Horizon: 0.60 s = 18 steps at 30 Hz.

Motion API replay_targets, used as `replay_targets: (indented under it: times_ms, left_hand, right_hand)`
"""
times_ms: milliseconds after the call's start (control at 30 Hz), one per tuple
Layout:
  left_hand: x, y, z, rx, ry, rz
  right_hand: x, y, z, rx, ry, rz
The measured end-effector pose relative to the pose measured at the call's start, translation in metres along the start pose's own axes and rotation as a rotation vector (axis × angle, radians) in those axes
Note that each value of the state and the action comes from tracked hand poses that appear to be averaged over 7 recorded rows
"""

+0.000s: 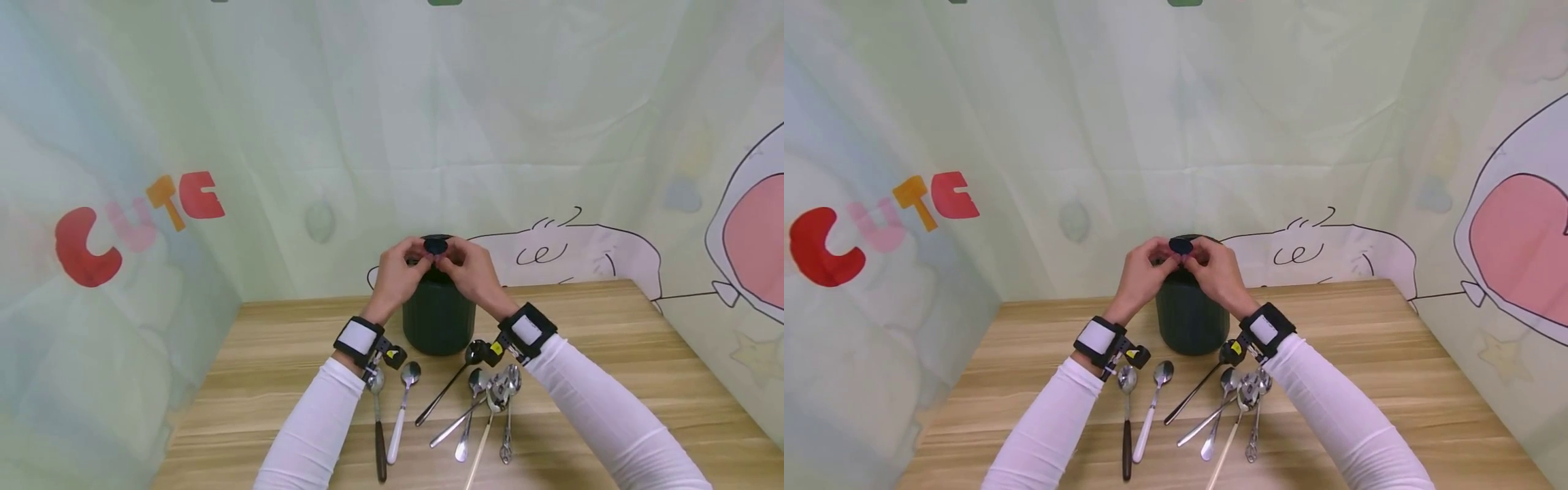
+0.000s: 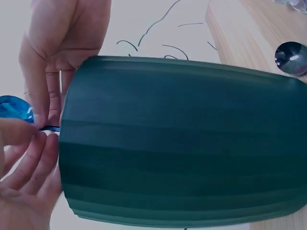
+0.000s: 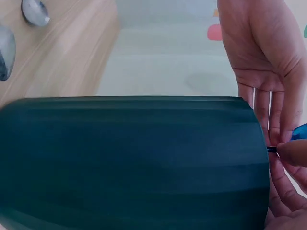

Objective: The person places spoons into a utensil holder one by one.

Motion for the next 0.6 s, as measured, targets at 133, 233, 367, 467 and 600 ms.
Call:
replay_targets:
  times_ms: [133, 233, 367, 467, 600]
  left_hand:
    - [-0.0006, 0.0017, -0.0019, 0.011, -0.005, 0.055]
    - [-0.0001, 0.0035, -0.0035, 0.013, 0.0, 0.079]
    - [0.0002, 0.0053, -0.0054, 0.013, 0.003, 0.115]
    - [0.0001, 0.0059, -0.0068, 0.014, 0.003, 0.136]
    - [-0.0002, 0.0062, -0.0075, 0.018, 0.0, 0.163]
  right_hand:
    - [0.0023, 0.0052, -0.0026, -0.05, -0.009, -0.072]
    - [0.0039, 0.0068, -0.0039, -0.077, -0.011, -0.127]
    - [0.0055, 0.0073, -0.0049, -0.104, -0.007, -0.182]
    - [0.0065, 0.0076, -0.0051, -0.119, -0.002, -0.198]
    - [0.0074, 0.0077, -0.0047, -0.133, -0.004, -0.221]
Point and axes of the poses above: each hand's wrist, its own z-axis towards the middle knuckle, its own x-axis out of the palm, y = z × x, the point moved 9 cm from there along z, towards the middle knuckle, and after that the axes turned 3 degrees about z, right-handed, at the moved point
